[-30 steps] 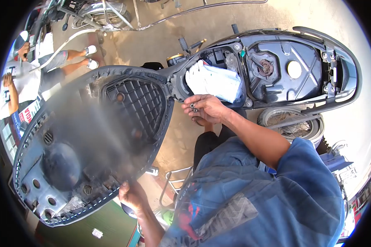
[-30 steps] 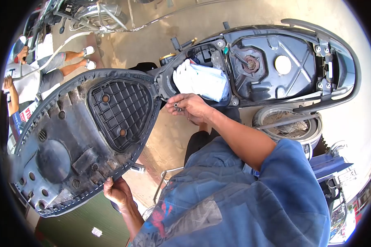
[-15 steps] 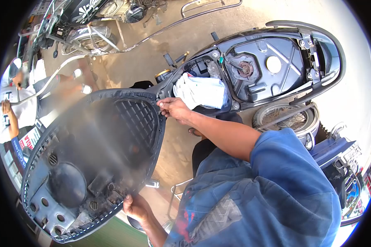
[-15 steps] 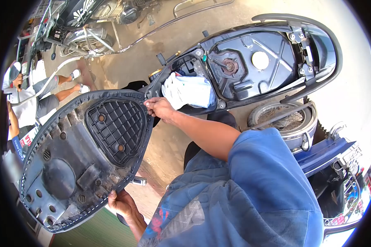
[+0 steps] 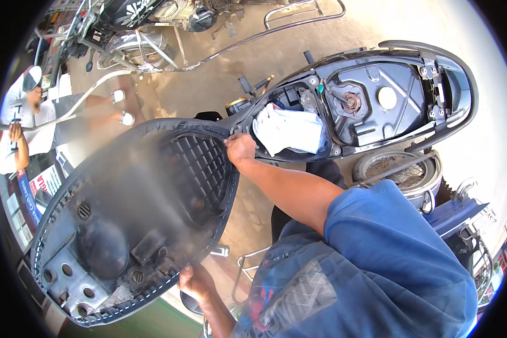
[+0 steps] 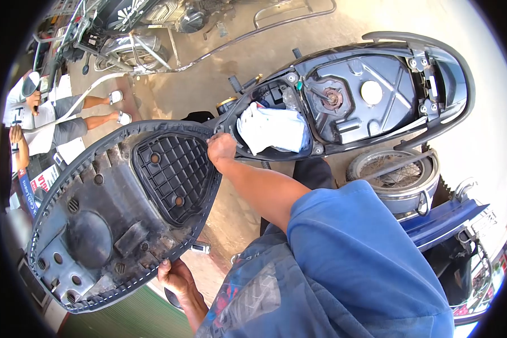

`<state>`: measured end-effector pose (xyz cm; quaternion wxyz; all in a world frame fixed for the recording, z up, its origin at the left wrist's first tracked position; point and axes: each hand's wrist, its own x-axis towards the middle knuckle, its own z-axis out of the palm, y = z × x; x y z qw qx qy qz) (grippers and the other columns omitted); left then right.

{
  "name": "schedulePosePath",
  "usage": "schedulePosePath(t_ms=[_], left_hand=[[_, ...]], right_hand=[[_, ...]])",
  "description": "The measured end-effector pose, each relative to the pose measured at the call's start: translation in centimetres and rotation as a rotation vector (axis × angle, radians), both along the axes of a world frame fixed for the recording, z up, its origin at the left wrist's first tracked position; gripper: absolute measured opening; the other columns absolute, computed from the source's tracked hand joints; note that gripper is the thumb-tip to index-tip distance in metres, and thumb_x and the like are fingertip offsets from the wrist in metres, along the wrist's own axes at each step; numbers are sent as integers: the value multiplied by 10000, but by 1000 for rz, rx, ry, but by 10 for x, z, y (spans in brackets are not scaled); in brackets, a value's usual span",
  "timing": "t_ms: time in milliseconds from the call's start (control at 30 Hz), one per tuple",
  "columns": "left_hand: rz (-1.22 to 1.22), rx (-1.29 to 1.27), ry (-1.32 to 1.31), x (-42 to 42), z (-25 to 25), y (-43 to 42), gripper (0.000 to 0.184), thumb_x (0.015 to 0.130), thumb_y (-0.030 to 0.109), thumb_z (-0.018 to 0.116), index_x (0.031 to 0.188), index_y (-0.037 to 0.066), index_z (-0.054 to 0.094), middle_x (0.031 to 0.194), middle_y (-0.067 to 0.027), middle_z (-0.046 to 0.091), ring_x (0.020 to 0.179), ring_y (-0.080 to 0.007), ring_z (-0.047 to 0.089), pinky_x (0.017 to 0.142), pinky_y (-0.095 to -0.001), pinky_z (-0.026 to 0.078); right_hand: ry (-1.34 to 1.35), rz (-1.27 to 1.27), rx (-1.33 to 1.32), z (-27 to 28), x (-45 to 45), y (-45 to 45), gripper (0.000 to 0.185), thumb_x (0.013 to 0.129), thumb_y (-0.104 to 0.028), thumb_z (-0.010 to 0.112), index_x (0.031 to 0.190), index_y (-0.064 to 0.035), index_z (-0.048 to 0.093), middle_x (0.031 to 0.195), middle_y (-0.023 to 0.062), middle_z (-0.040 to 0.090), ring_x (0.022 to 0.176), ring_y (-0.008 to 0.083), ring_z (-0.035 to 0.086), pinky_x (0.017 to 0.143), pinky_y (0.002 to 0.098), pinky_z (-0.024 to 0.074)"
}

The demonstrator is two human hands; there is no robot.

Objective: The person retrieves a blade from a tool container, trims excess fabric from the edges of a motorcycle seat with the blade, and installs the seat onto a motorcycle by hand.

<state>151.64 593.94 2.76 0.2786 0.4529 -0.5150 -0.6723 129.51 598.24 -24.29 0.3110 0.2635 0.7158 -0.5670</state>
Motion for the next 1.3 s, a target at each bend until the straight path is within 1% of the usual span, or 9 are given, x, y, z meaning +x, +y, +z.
schedulePosePath(t_ms=[200, 333, 467, 567, 767, 933, 1000, 1200, 1300], left_hand=[[-70, -95, -69, -1, -2, 3, 620, 726, 156, 732, 1295, -40, 580, 1372, -125, 569, 1309, -276, 471, 1179, -426, 242], [-63, -113, -84, 1, -3, 6, 618, 724, 151, 752, 1287, -41, 583, 1357, -125, 580, 1291, -279, 484, 1169, -429, 257], [-61, -73, -97, 11, -6, -4, 607, 711, 126, 754, 1274, -34, 592, 1329, -130, 595, 1269, -282, 500, 1156, -420, 283], [2, -98, -18, -16, 3, 14, 543, 711, 17, 675, 1242, -63, 597, 1232, -145, 660, 1122, -261, 635, 1084, -411, 447], [10, -61, -30, 0, -3, 3, 498, 712, 22, 678, 1197, -73, 619, 1191, -153, 675, 1075, -264, 654, 1061, -404, 464], [-30, -46, -39, -9, 1, 10, 503, 714, 18, 681, 1204, -75, 616, 1224, -150, 662, 1122, -262, 632, 1077, -412, 449], [-31, -66, -13, -11, 3, 13, 513, 714, 15, 681, 1214, -76, 610, 1237, -150, 656, 1140, -261, 623, 1086, -415, 443], [-55, -45, -12, -12, 2, 11, 587, 706, 12, 677, 1282, -53, 579, 1283, -142, 633, 1179, -268, 603, 1112, -422, 423], [-92, -113, -112, -1, -2, 4, 630, 705, 169, 766, 1272, -43, 593, 1328, -122, 596, 1262, -273, 499, 1151, -406, 273]], right_hand=[[209, 166, 21, -11, -1, 0, 156, 798, -177, 679, 798, -42, 757, 895, 178, 725, 886, 353, 697, 812, 408, 553], [811, 787, 70, -66, 6, 6, 296, 792, -97, 543, 981, -86, 770, 974, 184, 720, 977, 358, 688, 847, 402, 549], [177, 434, -332, -47, 0, 16, 346, 803, -87, 515, 1058, -47, 744, 1028, 227, 695, 1013, 388, 670, 897, 429, 527], [222, 464, -312, -30, -2, 26, 351, 820, -91, 504, 1079, -31, 734, 1061, 251, 683, 1026, 410, 657, 936, 433, 507], [239, 379, -338, -26, 3, 34, 311, 830, -83, 531, 1058, -2, 726, 1042, 242, 696, 990, 393, 674, 894, 429, 526], [-62, 120, -629, -27, -1, 47, 240, 876, -29, 565, 1051, 68, 698, 894, 179, 723, 884, 254, 725, 781, 355, 573], [-225, -8, -826, -21, -5, 61, 228, 925, -70, 626, 1091, 84, 656, 1049, 151, 677, 904, 208, 704, 780, 311, 575], [-302, 102, -648, -6, -15, 62, 227, 960, -105, 618, 1133, 39, 641, 1026, 120, 683, 855, 179, 694, 746, 302, 571], [-325, 11, -685, -5, -14, 55, 209, 973, -120, 602, 1126, 16, 645, 992, 101, 676, 802, 170, 678, 730, 297, 566]])
